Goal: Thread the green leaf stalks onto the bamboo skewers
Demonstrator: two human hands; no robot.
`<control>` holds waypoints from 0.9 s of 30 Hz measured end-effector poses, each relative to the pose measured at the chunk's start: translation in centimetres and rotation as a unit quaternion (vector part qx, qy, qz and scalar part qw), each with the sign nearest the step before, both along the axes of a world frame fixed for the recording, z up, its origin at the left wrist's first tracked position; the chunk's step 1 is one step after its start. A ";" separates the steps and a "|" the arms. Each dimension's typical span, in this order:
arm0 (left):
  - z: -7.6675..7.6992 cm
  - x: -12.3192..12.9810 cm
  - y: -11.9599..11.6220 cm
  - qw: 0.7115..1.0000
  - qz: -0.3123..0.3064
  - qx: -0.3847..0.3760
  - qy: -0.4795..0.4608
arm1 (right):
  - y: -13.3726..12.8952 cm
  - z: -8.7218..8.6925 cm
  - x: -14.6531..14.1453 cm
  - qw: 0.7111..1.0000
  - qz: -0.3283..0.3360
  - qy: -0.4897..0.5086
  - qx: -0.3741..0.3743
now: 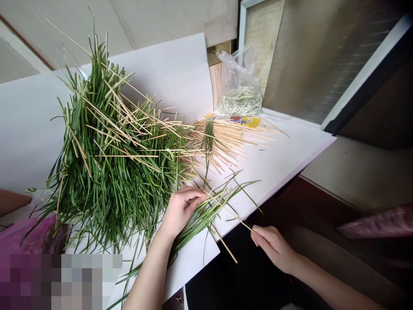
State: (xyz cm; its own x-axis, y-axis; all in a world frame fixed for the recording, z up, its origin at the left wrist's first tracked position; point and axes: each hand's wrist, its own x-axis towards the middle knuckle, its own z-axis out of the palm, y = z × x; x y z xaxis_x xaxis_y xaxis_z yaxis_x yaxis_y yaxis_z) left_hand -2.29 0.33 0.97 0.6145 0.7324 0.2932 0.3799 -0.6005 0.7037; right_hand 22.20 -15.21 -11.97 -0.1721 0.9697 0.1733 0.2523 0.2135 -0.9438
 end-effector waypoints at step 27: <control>0.2 -1.9 0.3 0.964 0.187 -0.018 -0.187 | 1.4 4.9 6.1 0.970 -0.161 -0.135 0.124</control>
State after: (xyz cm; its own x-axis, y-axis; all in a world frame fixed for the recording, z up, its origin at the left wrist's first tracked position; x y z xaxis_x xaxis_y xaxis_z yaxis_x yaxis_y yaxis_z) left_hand -4.24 0.63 1.13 0.1616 0.8961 0.4133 0.2808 -0.4433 0.8513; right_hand 28.34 -13.78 -7.10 0.0611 0.9150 0.3987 0.5741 0.2946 -0.7640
